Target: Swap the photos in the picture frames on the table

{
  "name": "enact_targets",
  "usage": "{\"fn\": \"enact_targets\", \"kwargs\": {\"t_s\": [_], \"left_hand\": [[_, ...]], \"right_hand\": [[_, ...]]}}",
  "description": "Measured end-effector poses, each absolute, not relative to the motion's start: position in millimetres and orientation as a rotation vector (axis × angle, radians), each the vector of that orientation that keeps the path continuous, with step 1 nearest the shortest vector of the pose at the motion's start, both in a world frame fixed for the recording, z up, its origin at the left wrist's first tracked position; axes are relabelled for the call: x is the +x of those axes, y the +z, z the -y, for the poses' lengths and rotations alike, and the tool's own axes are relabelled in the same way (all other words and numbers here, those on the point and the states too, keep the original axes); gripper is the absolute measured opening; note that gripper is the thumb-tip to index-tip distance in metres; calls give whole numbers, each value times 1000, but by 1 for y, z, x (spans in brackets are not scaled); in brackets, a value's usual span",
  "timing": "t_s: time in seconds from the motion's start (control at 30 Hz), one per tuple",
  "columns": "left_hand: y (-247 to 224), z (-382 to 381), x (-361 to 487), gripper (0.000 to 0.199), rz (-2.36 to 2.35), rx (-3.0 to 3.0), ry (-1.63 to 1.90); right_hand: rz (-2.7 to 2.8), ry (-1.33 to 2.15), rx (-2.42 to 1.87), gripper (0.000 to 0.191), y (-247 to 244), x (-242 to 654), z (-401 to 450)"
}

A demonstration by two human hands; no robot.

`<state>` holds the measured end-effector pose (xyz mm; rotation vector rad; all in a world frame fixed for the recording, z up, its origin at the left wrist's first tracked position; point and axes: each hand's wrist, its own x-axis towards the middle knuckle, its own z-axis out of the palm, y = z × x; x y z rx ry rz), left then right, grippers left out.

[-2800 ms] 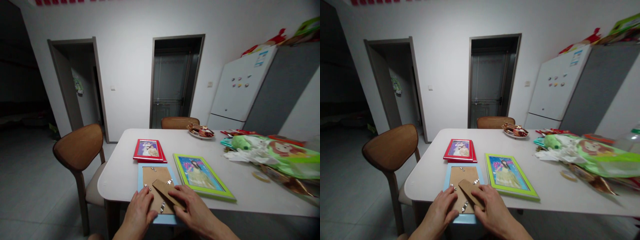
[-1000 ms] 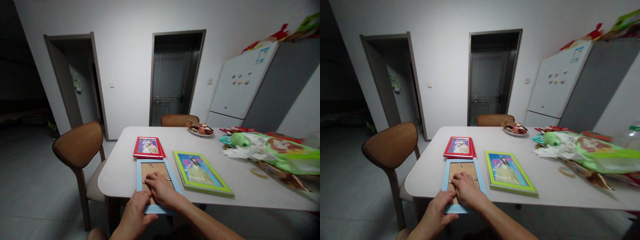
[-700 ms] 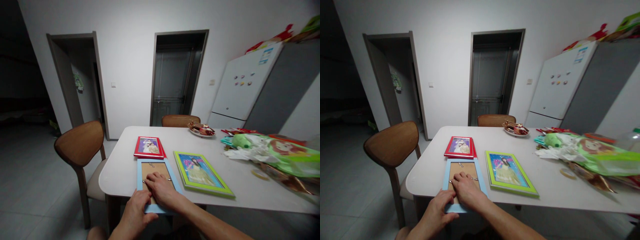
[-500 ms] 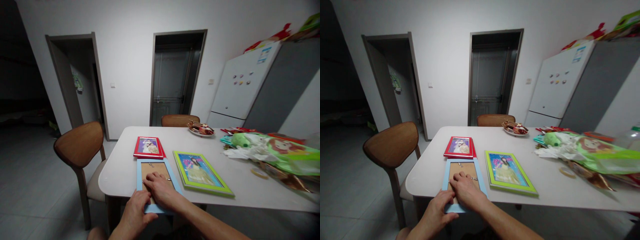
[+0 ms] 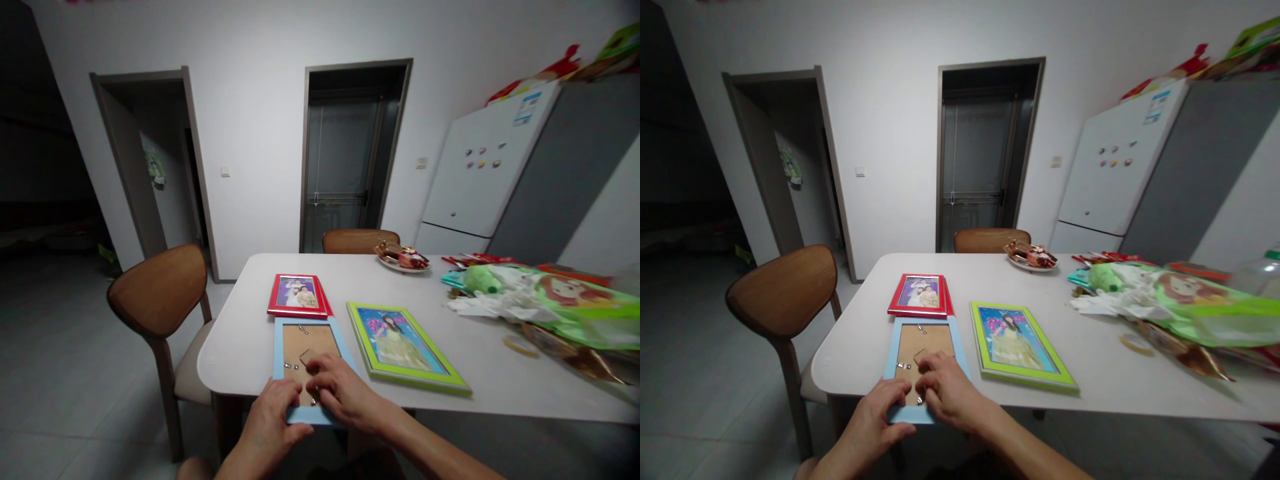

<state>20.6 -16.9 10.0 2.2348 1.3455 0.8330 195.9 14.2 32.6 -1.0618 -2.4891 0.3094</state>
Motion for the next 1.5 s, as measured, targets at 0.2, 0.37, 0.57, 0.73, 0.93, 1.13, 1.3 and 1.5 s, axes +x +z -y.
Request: {"fn": "enact_targets", "kwargs": {"t_s": [0.2, 0.37, 0.57, 0.73, 0.93, 1.13, 1.3, 1.5], "left_hand": [[6, 16, 19, 35, -1332, 2211, 842], [6, 17, 20, 32, -1334, 2207, 842], [7, 15, 18, 31, -1332, 2209, 830], [9, 14, 18, 30, -1343, 2206, 820], [13, 22, 19, 32, -1356, 2210, 802], [10, 24, 20, 42, -1375, 2227, 784], [8, 24, 21, 51, -1381, 2238, 787], [11, 29, 22, 49, -1424, 2218, 747]], "right_hand": [[2592, 197, -1001, 21, 38, 209, 9], [2658, 186, -935, 29, 37, 215, 10], [2699, 199, -905, 41, 34, 219, 9], [2646, 291, -893, 37, 34, 218, 5], [2318, 279, -1272, 37, 36, 199, -44], [2143, 200, -1713, 23, 25, 175, -105], [2012, 181, -1829, 18, 7, 168, -126], [1972, 188, -1868, 15, 1, 168, -137]]}}
